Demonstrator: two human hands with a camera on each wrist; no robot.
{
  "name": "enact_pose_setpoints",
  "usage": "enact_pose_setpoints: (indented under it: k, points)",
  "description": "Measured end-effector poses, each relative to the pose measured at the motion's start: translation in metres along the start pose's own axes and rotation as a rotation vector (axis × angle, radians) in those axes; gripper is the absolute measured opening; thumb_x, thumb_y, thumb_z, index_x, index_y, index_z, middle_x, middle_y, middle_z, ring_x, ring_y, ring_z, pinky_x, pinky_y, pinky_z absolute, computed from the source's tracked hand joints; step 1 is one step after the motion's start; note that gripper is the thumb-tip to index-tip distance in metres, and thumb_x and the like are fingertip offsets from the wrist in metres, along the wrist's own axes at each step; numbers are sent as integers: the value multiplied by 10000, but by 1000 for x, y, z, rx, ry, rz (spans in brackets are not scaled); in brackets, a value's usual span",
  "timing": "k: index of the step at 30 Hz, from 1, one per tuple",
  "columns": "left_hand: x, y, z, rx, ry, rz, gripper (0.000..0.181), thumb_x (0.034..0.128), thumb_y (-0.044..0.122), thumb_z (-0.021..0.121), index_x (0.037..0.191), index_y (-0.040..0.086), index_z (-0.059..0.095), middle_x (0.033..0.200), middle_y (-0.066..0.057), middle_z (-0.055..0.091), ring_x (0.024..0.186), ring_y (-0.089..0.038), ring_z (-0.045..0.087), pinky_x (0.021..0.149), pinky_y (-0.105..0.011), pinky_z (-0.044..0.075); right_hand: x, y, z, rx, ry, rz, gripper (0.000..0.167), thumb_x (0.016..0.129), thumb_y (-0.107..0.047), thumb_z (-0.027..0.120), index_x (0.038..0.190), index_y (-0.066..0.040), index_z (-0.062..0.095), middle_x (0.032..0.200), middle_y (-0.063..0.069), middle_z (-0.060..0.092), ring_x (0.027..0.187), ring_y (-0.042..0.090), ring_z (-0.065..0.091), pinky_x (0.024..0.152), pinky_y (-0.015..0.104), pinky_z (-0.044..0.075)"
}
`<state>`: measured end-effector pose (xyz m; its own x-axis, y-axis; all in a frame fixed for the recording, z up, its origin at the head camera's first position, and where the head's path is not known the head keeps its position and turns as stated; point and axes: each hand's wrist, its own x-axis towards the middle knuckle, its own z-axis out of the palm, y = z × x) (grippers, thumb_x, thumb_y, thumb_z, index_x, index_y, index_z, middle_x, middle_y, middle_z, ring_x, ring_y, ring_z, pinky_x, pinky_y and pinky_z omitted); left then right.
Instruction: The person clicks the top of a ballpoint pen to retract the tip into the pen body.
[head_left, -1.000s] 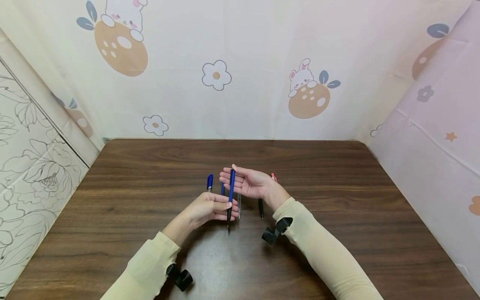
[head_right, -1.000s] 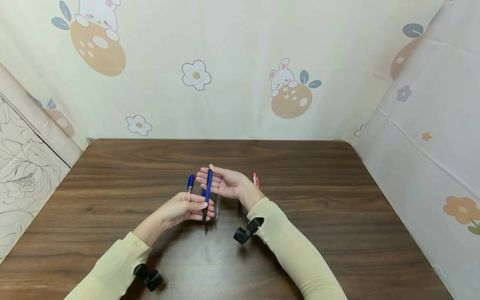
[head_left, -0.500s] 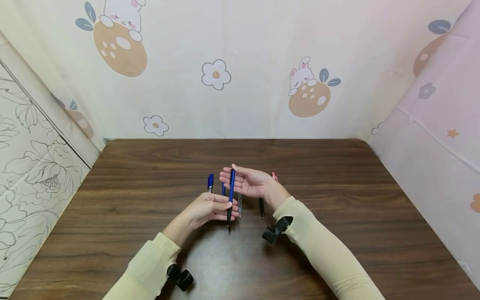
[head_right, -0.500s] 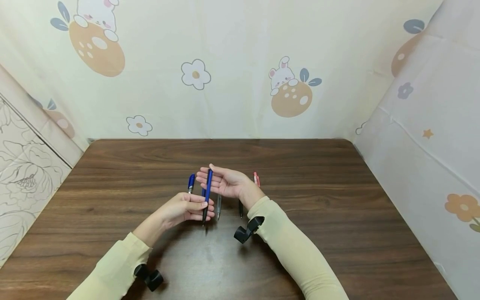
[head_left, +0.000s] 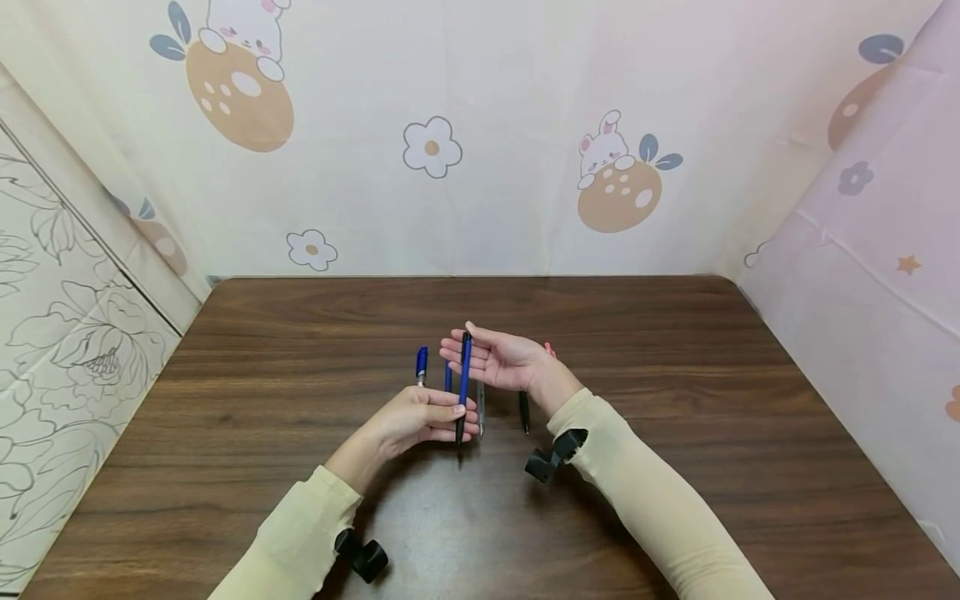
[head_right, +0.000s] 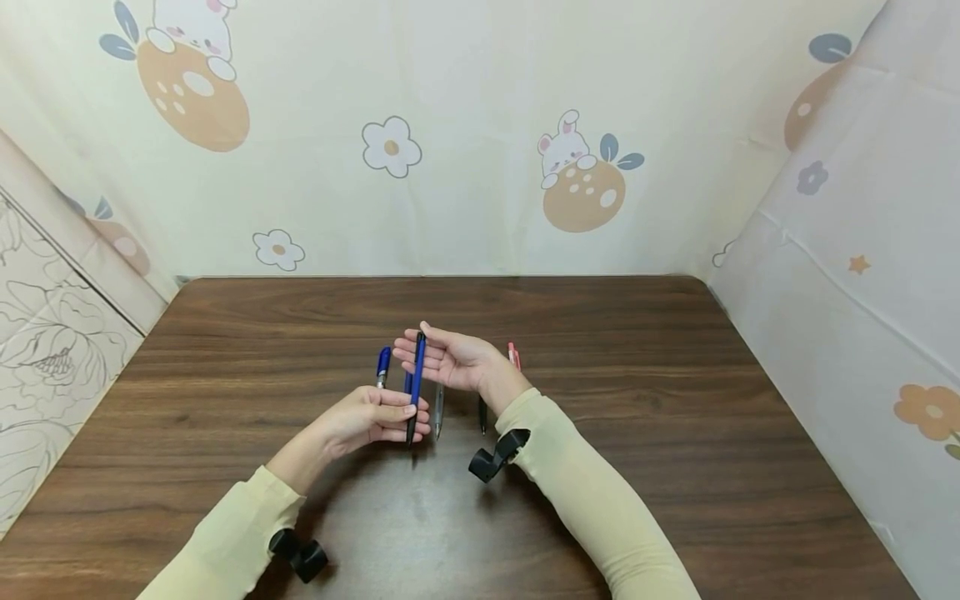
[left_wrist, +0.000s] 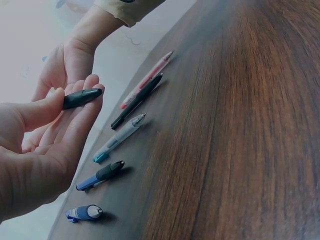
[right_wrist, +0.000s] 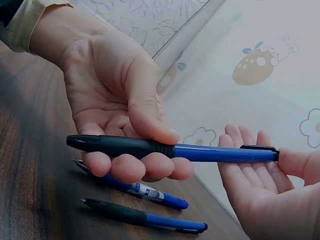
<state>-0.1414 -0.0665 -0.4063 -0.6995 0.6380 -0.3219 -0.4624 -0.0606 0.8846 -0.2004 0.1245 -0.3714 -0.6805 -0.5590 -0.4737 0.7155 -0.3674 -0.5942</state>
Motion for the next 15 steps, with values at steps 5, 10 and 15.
enact_pose_setpoints:
  k: [5, 10, 15]
  points:
    - [-1, 1, 1, -1, 4, -2, 371, 951, 30, 550, 1248, -189, 506, 922, -72, 738, 872, -163, 719, 885, -387, 587, -1, -1, 1, -5, -7, 3, 310, 1020, -295, 447, 1191, -61, 557, 1041, 70, 730, 989, 165, 702, 1037, 314, 504]
    - [-1, 2, 1, -10, 2, -10, 390, 950, 35, 556, 1262, -191, 494, 945, -79, 738, 879, -160, 720, 886, -383, 587, -2, -1, 2, -7, -7, 9, 318, 1025, -295, 432, 1197, -60, 560, 1034, 69, 733, 987, 161, 702, 976, 300, 541]
    - [-1, 0, 0, -21, 5, -12, 389, 954, 37, 550, 1271, -181, 493, 954, -63, 733, 888, -157, 718, 887, -370, 586, -1, -2, 1, -10, -6, 10, 328, 1030, -298, 419, 1199, -59, 566, 1037, 65, 735, 995, 157, 700, 943, 290, 553]
